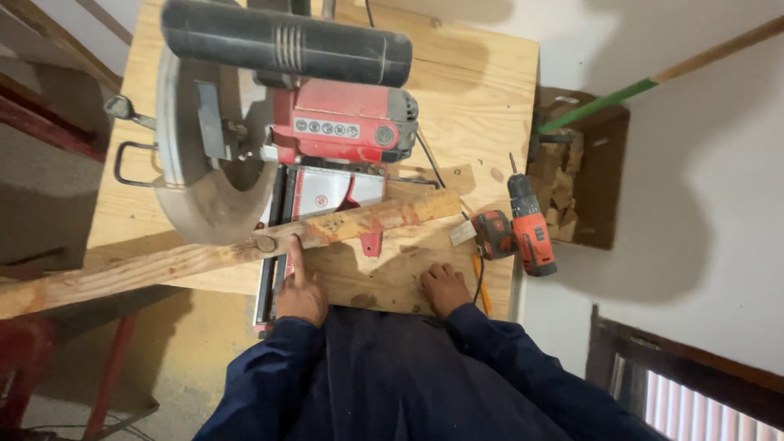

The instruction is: Measuring and marking wooden strips and blocks using a tape measure and pencil in preparation for cutting.

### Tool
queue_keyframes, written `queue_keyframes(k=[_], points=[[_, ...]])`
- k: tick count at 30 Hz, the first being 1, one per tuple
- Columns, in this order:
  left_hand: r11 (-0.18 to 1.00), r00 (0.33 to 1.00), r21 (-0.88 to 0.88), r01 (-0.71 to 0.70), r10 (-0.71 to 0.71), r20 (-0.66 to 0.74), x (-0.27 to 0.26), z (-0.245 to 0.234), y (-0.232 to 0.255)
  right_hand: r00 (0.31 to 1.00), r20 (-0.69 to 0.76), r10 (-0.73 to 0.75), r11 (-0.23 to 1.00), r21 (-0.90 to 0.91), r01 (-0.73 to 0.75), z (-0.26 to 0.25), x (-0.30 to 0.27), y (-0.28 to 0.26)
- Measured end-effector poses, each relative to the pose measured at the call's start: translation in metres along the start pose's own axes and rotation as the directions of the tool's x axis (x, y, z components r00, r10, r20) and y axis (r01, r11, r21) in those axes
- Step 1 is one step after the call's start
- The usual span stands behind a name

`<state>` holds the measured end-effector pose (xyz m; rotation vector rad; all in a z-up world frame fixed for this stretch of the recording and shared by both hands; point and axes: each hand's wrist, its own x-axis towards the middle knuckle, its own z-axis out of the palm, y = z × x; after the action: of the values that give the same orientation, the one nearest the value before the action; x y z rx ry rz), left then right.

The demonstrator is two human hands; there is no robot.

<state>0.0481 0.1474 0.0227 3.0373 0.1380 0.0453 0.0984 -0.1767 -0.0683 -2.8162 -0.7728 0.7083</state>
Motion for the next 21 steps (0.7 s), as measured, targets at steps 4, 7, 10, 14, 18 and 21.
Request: queue_keyframes(k=[4, 7, 10, 14, 18, 21], points=[[0.913, 0.879, -0.111, 0.392, -0.336, 0.338, 0.011, -0.035, 0.015, 1.0, -0.01, -0.008, 1.0, -0.022, 0.008, -0.004, 0.003, 0.001], [0.905, 0.871, -0.103, 0.413, -0.359, 0.335, 0.005, -0.01, 0.006, 0.997, -0.06, -0.045, 0.998, -0.05, 0.042, 0.014, 0.012, 0.013], [0.857, 0.861, -0.215, 0.467, -0.386, 0.331, 0.008, -0.001, 0.001, 0.982, -0.16, -0.101, 0.994, -0.054, 0.094, 0.043, 0.023, 0.03], [0.853, 0.851, -0.237, 0.465, -0.357, 0.385, 0.003, -0.02, 0.006, 0.944, -0.256, -0.208, 0.966, -0.206, 0.157, 0.077, 0.033, 0.042], [0.809, 0.742, -0.139, 0.571, -0.436, 0.509, -0.029, -0.055, 0.027, 0.756, -0.467, -0.46, 0.888, -0.212, 0.409, 0.06, 0.035, 0.051], [0.909, 0.961, -0.315, 0.274, -0.268, 0.063, -0.099, -0.026, 0.02, 0.721, -0.456, -0.522, 0.852, -0.244, 0.463, 0.025, 0.036, 0.041]])
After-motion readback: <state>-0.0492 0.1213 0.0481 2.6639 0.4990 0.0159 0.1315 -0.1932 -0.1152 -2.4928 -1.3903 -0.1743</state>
